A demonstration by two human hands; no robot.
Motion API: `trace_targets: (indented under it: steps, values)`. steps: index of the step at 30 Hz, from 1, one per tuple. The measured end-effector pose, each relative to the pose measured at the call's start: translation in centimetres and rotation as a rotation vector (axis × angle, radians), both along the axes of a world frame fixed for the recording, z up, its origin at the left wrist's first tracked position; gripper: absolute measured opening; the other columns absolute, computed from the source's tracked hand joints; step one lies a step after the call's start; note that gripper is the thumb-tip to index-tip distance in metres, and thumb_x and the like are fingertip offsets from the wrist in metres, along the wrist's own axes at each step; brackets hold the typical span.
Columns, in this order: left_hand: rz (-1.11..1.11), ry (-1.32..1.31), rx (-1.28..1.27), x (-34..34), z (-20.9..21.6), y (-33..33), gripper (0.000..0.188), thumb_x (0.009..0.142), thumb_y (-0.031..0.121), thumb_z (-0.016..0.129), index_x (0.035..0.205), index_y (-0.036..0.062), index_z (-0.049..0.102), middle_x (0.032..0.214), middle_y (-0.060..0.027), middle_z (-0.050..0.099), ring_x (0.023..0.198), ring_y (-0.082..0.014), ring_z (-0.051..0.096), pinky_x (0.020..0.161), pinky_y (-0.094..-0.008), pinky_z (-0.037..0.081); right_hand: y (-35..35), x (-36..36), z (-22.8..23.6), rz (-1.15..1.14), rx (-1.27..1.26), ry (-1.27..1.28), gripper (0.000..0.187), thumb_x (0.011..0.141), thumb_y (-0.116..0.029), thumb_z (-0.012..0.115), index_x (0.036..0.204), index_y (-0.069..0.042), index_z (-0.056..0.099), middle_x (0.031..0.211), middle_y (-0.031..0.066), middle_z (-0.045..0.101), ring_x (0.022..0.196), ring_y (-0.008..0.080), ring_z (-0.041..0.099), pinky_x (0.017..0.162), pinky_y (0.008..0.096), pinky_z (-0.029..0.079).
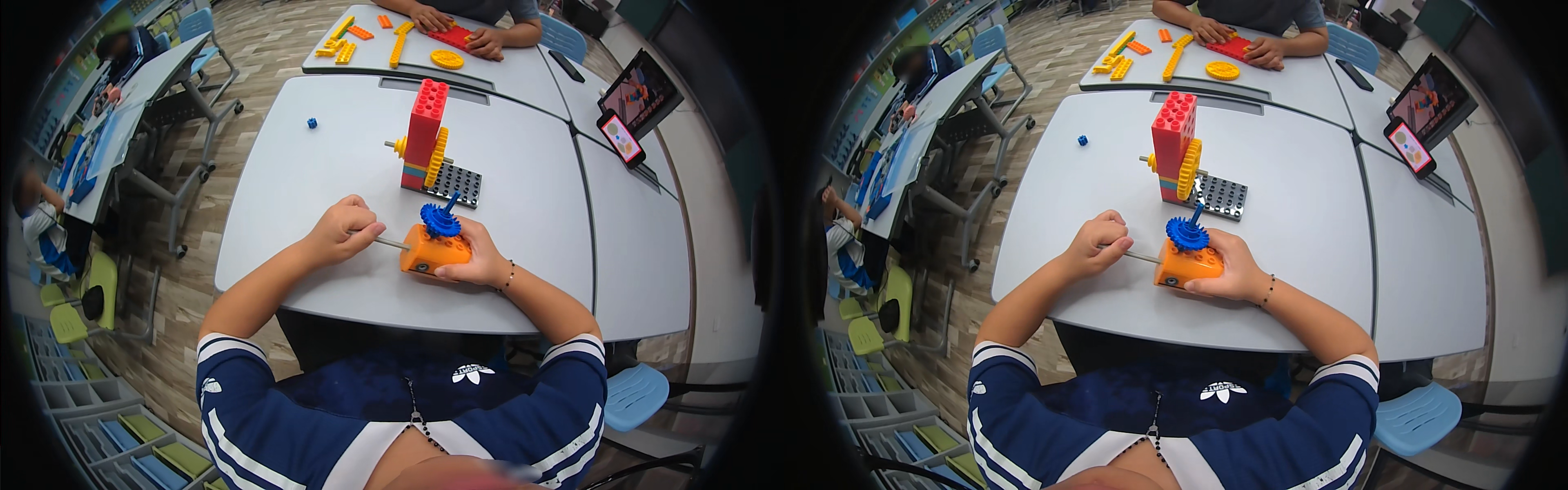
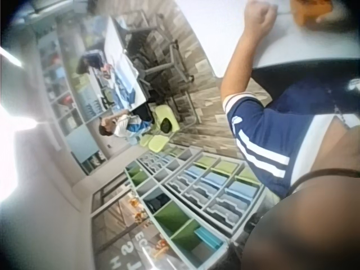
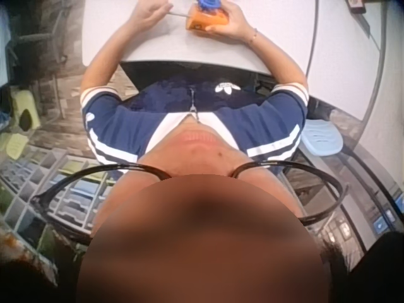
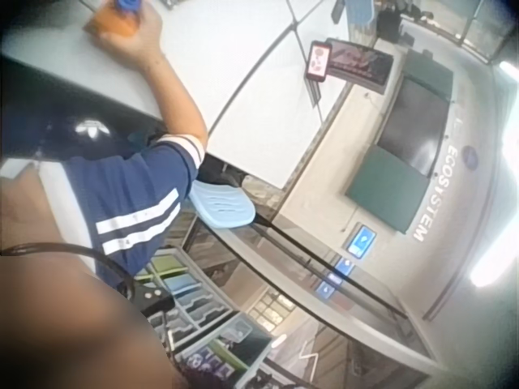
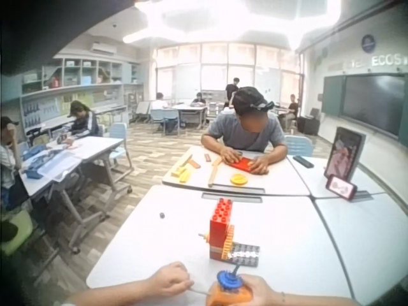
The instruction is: The person assembles a toy structure using colorful plastic blocks, gears, and rods. They connect a red block with a yellow gear, attach a gray base plate, and integrate an orange motor-like piece with a blue gear, building a small mechanical model on the table.
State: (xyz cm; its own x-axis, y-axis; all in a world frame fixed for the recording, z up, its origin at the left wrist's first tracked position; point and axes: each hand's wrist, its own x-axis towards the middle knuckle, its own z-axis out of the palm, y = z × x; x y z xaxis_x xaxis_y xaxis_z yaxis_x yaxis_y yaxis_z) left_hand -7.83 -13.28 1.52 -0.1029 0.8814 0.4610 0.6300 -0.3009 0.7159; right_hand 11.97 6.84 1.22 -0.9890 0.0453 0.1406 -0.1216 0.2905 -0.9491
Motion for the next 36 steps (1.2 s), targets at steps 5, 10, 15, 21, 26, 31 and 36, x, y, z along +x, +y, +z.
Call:
trace_targets:
  steps: [5,10,15,21,26,31,36]
  values:
    - [-0.031,0.046,0.005,-0.2,0.5,0.4,0.035,0.092,0.013,0.058,0.061,0.0077,0.042,0.054,-0.0029,0.039,0.052,-0.0223,0.039,0.075,-0.0351,0.041,0.6,-0.4,0.1,0.038,-0.162,-0.093,0.06,0.066,-0.024,0.082,0.118,-0.003,0.06,0.106,0.0057,0.062,0.095,0.0138,0.058,0.087,0.0284,0.046]
    - [-0.043,0.043,0.023,0.1,0.6,0.4,0.034,0.092,0.012,0.058,0.062,0.0073,0.042,0.055,-0.003,0.039,0.052,-0.0223,0.039,0.077,-0.0357,0.041,0.9,-0.2,0.2,0.044,-0.243,-0.182,0.061,0.066,-0.023,0.082,0.119,-0.003,0.06,0.104,0.0042,0.062,0.095,0.0127,0.057,0.088,0.0275,0.045]
    - [-0.03,0.004,0.019,0.0,0.4,0.5,0.033,0.092,0.011,0.057,0.062,0.0071,0.043,0.055,-0.0031,0.038,0.052,-0.022,0.038,0.079,-0.036,0.041,0.5,-0.1,0.1,0.018,-0.205,-0.146,0.06,0.066,-0.024,0.081,0.119,-0.003,0.06,0.103,0.0042,0.062,0.093,0.0125,0.057,0.087,0.0278,0.045]
    - [-0.023,0.041,0.013,0.0,0.0,0.6,0.032,0.092,0.012,0.057,0.064,0.0076,0.043,0.056,-0.0026,0.039,0.054,-0.0213,0.038,0.08,-0.036,0.041,0.8,-0.2,0.1,0.02,-0.099,-0.11,0.058,0.067,-0.025,0.081,0.117,-0.004,0.062,0.104,0.0054,0.063,0.093,0.0129,0.058,0.088,0.0279,0.045]
    - [-0.053,0.045,-0.005,0.2,0.0,0.7,0.031,0.092,0.012,0.057,0.064,0.008,0.043,0.057,-0.003,0.039,0.055,-0.0221,0.039,0.081,-0.0364,0.041,0.9,0.3,0.3,0.036,-0.162,-0.111,0.059,0.067,-0.024,0.081,0.118,-0.004,0.061,0.104,0.005,0.063,0.093,0.0128,0.058,0.088,0.028,0.045]
    - [-0.054,0.06,0.02,0.3,-0.5,0.9,0.031,0.091,0.011,0.057,0.064,0.0075,0.043,0.057,-0.0044,0.037,0.055,-0.0237,0.039,0.079,-0.0374,0.041,0.8,0.6,0.2,0.043,-0.175,-0.097,0.059,0.067,-0.023,0.082,0.119,-0.003,0.061,0.106,0.0057,0.064,0.096,0.0132,0.06,0.089,0.0288,0.047]
    - [-0.051,0.049,0.042,0.1,-0.6,0.7,0.029,0.087,0.009,0.058,0.064,0.0064,0.041,0.058,-0.0065,0.037,0.054,-0.026,0.038,0.08,-0.039,0.042,0.5,0.7,-0.2,0.027,-0.173,-0.085,0.062,0.067,-0.022,0.083,0.121,-0.003,0.059,0.109,0.0079,0.065,0.098,0.0131,0.061,0.089,0.0301,0.049]
